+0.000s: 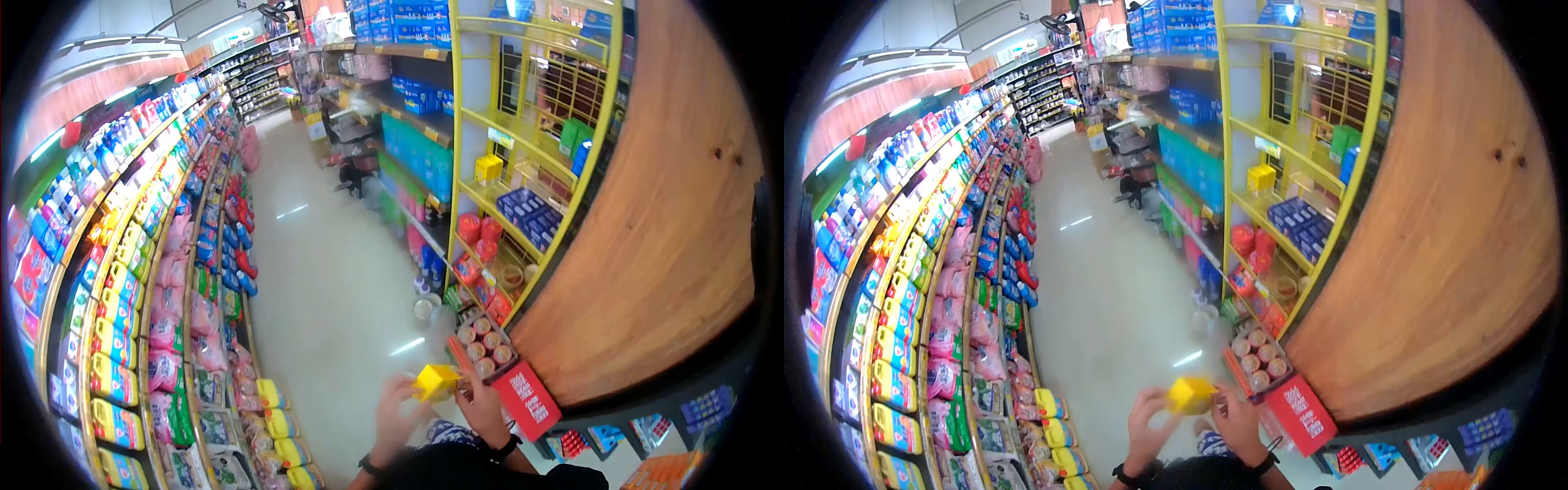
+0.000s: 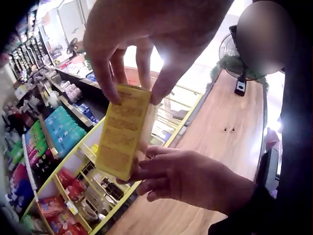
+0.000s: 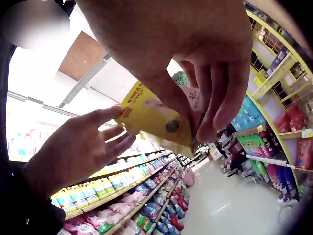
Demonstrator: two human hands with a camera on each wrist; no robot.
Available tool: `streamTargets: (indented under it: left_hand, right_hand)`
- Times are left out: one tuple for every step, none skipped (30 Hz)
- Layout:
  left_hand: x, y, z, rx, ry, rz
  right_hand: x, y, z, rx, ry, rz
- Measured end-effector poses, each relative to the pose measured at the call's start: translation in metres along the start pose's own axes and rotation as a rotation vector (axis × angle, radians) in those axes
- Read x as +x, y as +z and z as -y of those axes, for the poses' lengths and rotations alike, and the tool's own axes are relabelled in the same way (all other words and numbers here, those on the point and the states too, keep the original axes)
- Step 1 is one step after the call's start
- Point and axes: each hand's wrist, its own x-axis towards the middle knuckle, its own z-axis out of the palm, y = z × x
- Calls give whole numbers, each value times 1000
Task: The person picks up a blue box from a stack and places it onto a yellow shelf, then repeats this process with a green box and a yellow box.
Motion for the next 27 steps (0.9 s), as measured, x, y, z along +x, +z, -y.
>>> streamTargets:
  left_hand:
    - [18,1,10,16,-15,10]
    - [36,5,20,23,-7,9]
    - [53,4,29,41,-7,12]
    - [73,-3,36,71,-1,24]
    - [102,-5,45,98,8,2]
    - [120,-5,50,122,1,-11]
    - [132,-4,53,141,-20,-14]
    - [146,-4,61,147,-35,-15]
    - [167,-4,70,148,-51,-12]
    - [189,-3,80,149,-59,-4]
    - [210,-1,88,167,-18,4]
    - [224,1,98,163,-3,38]
    - [242,3,107,155,21,68]
    - [265,8,115,142,54,92]
    - [282,14,123,148,72,123]
    - [293,19,132,152,93,152]
    - [308,28,141,154,114,176]
    - [326,38,150,101,131,218]
    - [341,49,159,48,140,266]
    - [355,57,161,-3,138,323]
    - [372,67,163,-64,127,399]
    - [390,79,167,-87,140,463]
    - [408,90,173,-107,151,527]
    - [424,101,180,-128,163,588]
    - [444,111,192,-125,221,658]
    - [460,122,202,-159,246,680]
    - [482,133,205,-190,269,702]
  right_hand:
    - [19,9,-2,5,-13,5]
    - [40,15,-5,13,-28,15]
    - [61,21,-5,-54,-72,37]
    - [84,30,-1,-106,-115,54]
    - [117,37,4,-163,-170,55]
    - [140,41,7,-221,-208,65]
    - [166,44,15,-255,-299,103]
    - [187,43,22,-327,-261,181]
    - [210,39,39,-401,-219,259]
    - [233,37,50,-470,-175,331]
    - [254,38,53,-472,-132,362]
    - [265,44,44,-438,-121,352]
    - [280,49,33,-408,-115,335]
    - [296,50,26,-385,-117,308]
    - [305,49,22,-341,-128,231]
    - [309,51,18,-301,-142,152]
    - [315,52,13,-266,-162,74]
    - [324,49,5,-192,-88,95]
    - [334,47,1,-166,-61,37]
    - [341,45,-3,-136,-23,-16]
    - [351,43,-11,-159,23,-46]
    - [362,42,-22,-179,71,-75]
    - [374,43,-31,-196,121,-101]
    - [387,42,-37,-215,157,-137]
    - [402,38,-42,-235,191,-171]
    - [417,37,-45,-252,228,-200]
    - [432,37,-51,-270,180,-315]
